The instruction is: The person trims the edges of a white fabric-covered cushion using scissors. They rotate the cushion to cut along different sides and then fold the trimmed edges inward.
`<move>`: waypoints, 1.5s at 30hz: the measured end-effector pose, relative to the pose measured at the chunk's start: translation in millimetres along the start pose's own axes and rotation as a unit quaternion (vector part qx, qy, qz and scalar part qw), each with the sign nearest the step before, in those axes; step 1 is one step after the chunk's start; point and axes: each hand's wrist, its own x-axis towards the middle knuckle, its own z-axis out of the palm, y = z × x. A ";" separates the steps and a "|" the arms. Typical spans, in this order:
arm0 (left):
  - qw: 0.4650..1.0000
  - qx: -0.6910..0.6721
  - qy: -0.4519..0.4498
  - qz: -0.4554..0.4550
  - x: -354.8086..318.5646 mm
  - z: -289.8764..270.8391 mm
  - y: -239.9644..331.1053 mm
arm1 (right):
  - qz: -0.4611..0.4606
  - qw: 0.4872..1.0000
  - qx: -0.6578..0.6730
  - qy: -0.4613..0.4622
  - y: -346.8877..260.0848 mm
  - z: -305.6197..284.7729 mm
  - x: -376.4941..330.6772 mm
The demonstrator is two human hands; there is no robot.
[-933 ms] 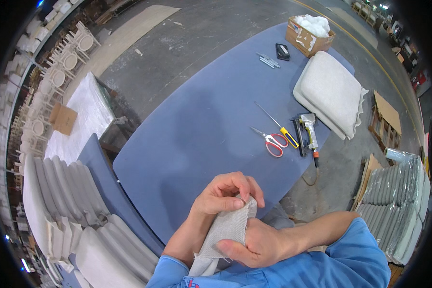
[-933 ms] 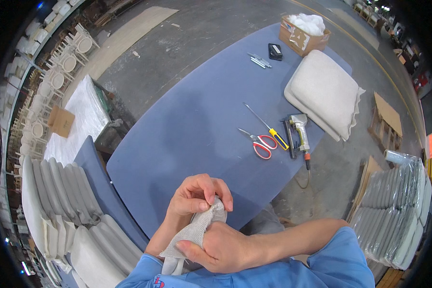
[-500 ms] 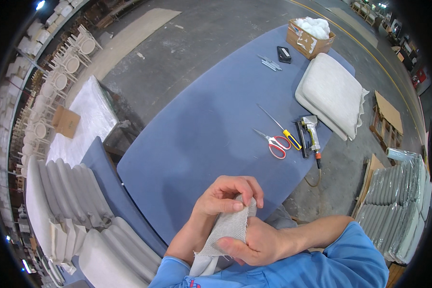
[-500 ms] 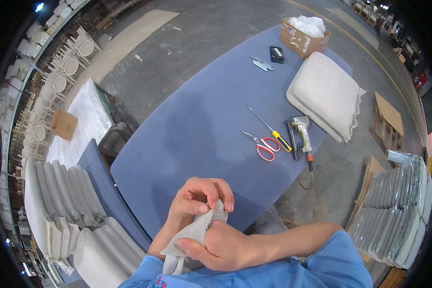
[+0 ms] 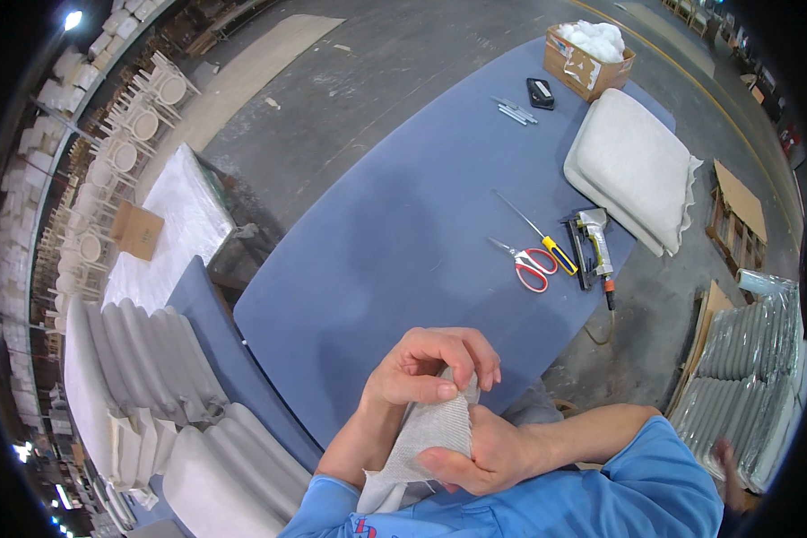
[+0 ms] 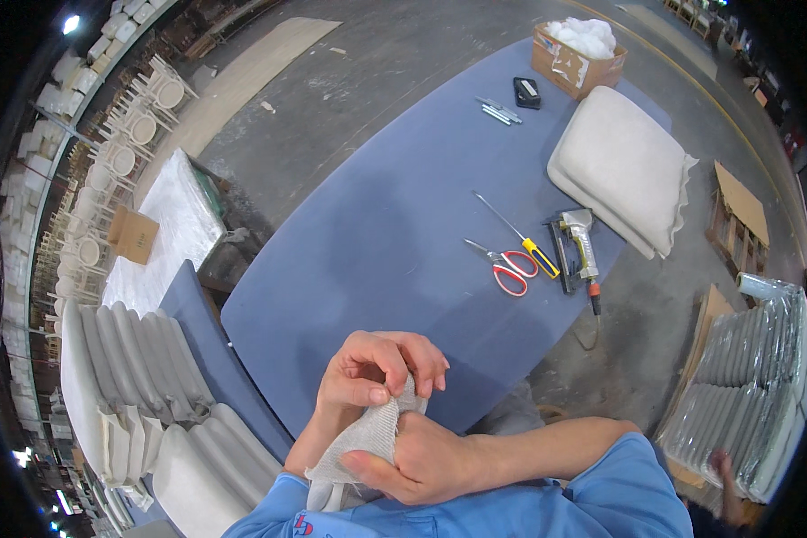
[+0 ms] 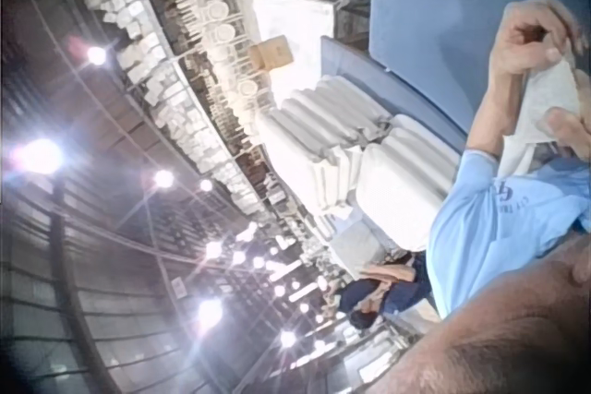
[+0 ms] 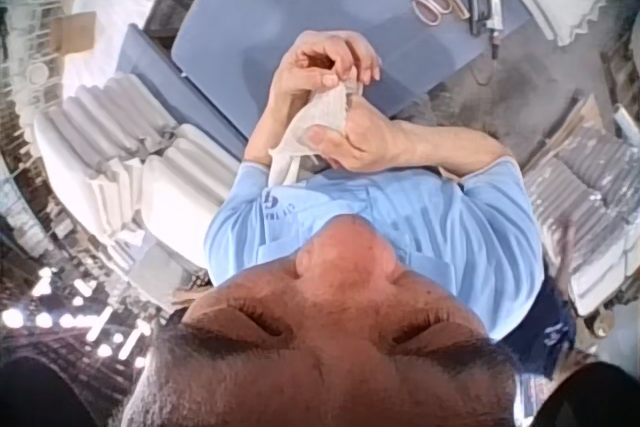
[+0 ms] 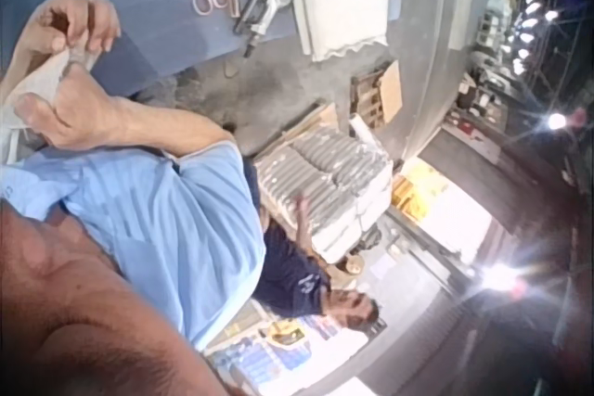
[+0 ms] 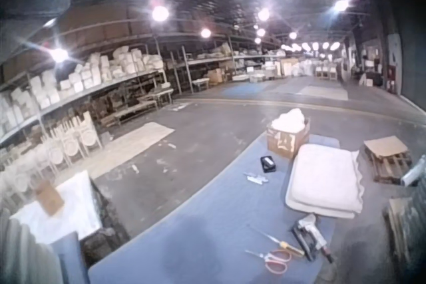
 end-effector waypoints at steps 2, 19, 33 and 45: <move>1.000 0.006 -0.006 0.002 0.5 -0.7 1.4 | -0.019 1.000 0.001 0.000 3.8 0.3 0.5; 0.991 0.095 0.030 -0.087 -1.4 7.4 28.7 | -0.091 0.995 0.042 -0.013 36.9 0.2 -4.6; 0.983 0.148 0.005 -0.105 -2.8 0.3 40.3 | -0.205 0.978 0.045 0.005 59.4 4.1 7.5; 0.939 0.183 0.029 -0.291 2.3 13.4 71.7 | -0.226 0.973 0.048 0.002 68.2 2.0 12.1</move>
